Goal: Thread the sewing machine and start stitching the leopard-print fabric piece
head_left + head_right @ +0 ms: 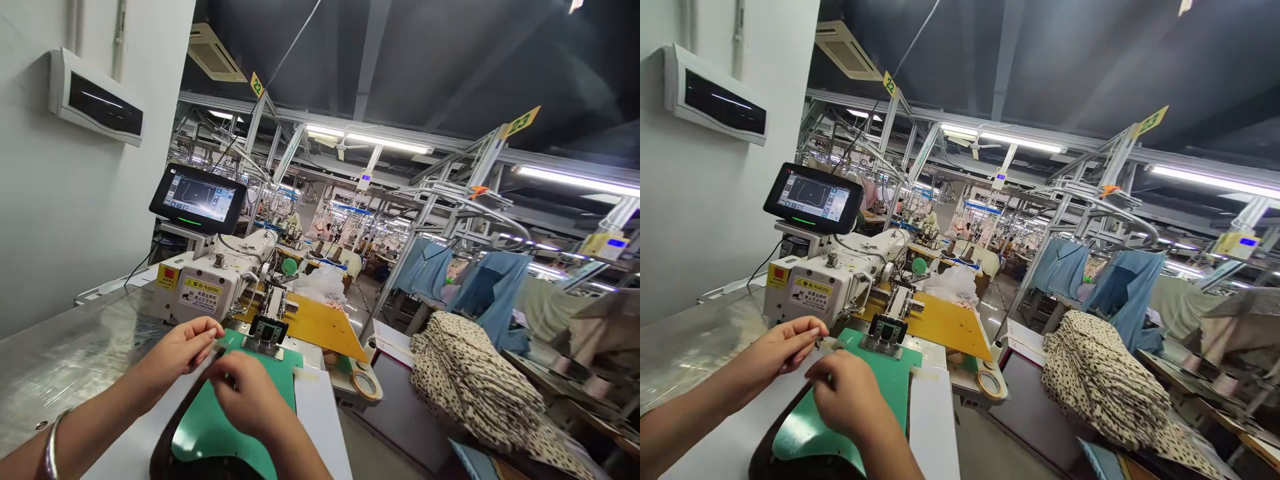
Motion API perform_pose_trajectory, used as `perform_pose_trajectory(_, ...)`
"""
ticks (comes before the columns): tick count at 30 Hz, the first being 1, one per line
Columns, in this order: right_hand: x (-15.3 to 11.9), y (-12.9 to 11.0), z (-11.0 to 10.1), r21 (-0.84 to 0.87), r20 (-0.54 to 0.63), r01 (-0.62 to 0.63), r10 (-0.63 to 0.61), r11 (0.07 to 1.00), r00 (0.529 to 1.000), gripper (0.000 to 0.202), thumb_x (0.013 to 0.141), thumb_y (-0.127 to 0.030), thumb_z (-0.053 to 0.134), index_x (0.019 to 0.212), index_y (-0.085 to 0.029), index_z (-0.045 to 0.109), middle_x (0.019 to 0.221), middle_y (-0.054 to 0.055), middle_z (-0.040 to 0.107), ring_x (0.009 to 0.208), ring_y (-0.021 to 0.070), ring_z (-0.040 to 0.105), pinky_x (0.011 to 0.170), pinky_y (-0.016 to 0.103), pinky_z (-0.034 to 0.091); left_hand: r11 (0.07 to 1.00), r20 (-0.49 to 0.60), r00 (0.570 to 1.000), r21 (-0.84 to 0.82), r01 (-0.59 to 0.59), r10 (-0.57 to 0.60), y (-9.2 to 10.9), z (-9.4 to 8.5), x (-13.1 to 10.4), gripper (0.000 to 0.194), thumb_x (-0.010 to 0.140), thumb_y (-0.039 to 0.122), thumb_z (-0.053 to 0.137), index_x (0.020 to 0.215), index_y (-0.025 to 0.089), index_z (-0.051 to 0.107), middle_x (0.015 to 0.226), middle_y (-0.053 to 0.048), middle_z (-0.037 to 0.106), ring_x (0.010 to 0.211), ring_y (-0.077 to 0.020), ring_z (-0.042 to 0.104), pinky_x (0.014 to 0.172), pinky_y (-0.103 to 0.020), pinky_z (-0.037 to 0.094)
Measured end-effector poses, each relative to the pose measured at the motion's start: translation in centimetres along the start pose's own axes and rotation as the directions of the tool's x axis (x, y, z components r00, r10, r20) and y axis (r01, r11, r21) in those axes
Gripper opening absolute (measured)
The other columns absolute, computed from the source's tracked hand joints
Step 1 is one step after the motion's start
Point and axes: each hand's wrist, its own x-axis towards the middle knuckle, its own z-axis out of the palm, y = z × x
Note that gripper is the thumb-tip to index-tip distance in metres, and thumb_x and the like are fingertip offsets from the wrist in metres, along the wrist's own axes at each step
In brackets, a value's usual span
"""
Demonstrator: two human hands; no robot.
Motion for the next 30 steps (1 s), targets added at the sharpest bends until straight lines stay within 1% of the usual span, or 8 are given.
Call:
perform_pose_trajectory(4,4.0,1.1,-1.7,0.02,-0.357,-0.176,0.171,0.984,0.918,0.019,0.089,-0.018,0.057,0.094,-0.018,0.076,0.088,0.005,0.074,0.08,0.0193,0.067,0.072,0.028,0.05,0.984,0.023,0.998,0.167,-0.068,0.066,-1.0,-0.2,-0.6,0.053,0.082,0.07,0.06,0.092,0.017,0.063,0.057,0.007,0.033,0.055,-0.0119,0.03,0.053,-0.023,0.025)
perform_pose_trajectory(6,6.1,0.9,-2.4,0.006,-0.432,-0.222,0.203,0.975,0.879,0.025,0.093,-0.023,0.054,0.106,-0.017,0.075,0.088,0.006,0.075,0.079,0.0209,0.068,0.071,0.029,0.05,0.982,0.026,0.997,0.172,-0.073,0.069,-1.0,0.0,-0.9,0.05,0.086,0.068,0.057,0.093,0.019,0.063,0.058,0.007,0.033,0.056,-0.0123,0.031,0.053,-0.023,0.025)
perform_pose_trajectory(9,8.6,0.3,-2.5,-0.124,-0.462,-0.29,0.203,0.949,0.863,0.034,0.096,-0.027,0.055,0.126,-0.017,0.07,0.098,0.011,0.077,0.091,0.0275,0.071,0.078,0.035,0.05,0.985,-0.005,0.995,0.146,-0.095,0.097,-0.5,0.5,-1.3,0.047,0.086,0.066,0.056,0.091,0.019,0.063,0.059,0.006,0.033,0.055,-0.0124,0.031,0.052,-0.023,0.026)
perform_pose_trajectory(13,10.4,-0.2,-1.8,-0.328,-0.471,-0.395,0.214,0.858,0.856,0.034,0.098,-0.027,0.053,0.126,-0.019,0.07,0.104,0.015,0.077,0.097,0.0331,0.072,0.078,0.038,0.049,0.971,-0.033,0.992,0.21,-0.114,0.124,0.5,0.7,-1.7,0.048,0.083,0.066,0.056,0.09,0.019,0.065,0.059,0.005,0.037,0.054,-0.0129,0.034,0.052,-0.023,0.028)
perform_pose_trajectory(18,11.5,-0.3,-1.2,-0.308,-0.52,-0.427,0.225,0.85,0.824,0.029,0.098,-0.023,0.049,0.112,-0.023,0.074,0.096,0.012,0.077,0.091,0.0318,0.071,0.07,0.035,0.045,0.937,-0.027,0.985,0.315,-0.153,0.17,1.2,0.1,-1.7,0.047,0.084,0.063,0.05,0.087,0.02,0.067,0.059,0.003,0.042,0.054,-0.0141,0.037,0.052,-0.025,0.031)
perform_pose_trajectory(23,12.0,-0.3,-0.8,-0.265,-0.584,-0.457,0.236,0.849,0.777,0.028,0.097,-0.024,0.047,0.107,-0.023,0.074,0.091,0.012,0.076,0.085,0.032,0.07,0.065,0.033,0.041,0.875,0.032,0.97,0.426,-0.232,0.242,1.1,-0.5,-2.2,0.041,0.092,0.057,0.045,0.087,0.023,0.067,0.073,-0.002,0.061,0.067,-0.0187,0.054,0.06,-0.026,0.041)
perform_pose_trajectory(27,12.2,0.2,-0.4,-0.247,-0.621,-0.442,0.209,0.862,0.755,0.028,0.096,-0.024,0.047,0.105,-0.023,0.073,0.086,0.011,0.075,0.08,0.0308,0.068,0.063,0.032,0.039,0.819,0.0,0.95,0.506,-0.27,0.313,0.9,-0.6,-3.9,0.04,0.098,0.05,0.039,0.083,0.024,0.066,0.065,0.0,0.057,0.06,-0.0179,0.051,0.06,-0.029,0.036)
perform_pose_trajectory(30,12.2,0.5,-0.2,-0.232,-0.637,-0.417,0.187,0.879,0.748,0.028,0.096,-0.024,0.045,0.105,-0.023,0.072,0.086,0.011,0.074,0.08,0.03,0.067,0.064,0.032,0.039,0.785,0.094,0.945,0.535,-0.313,0.312,0.5,-0.5,-5.2,0.037,0.098,0.047,0.039,0.083,0.026,0.066,0.066,0.0,0.06,0.06,-0.0182,0.055,0.062,-0.03,0.037)
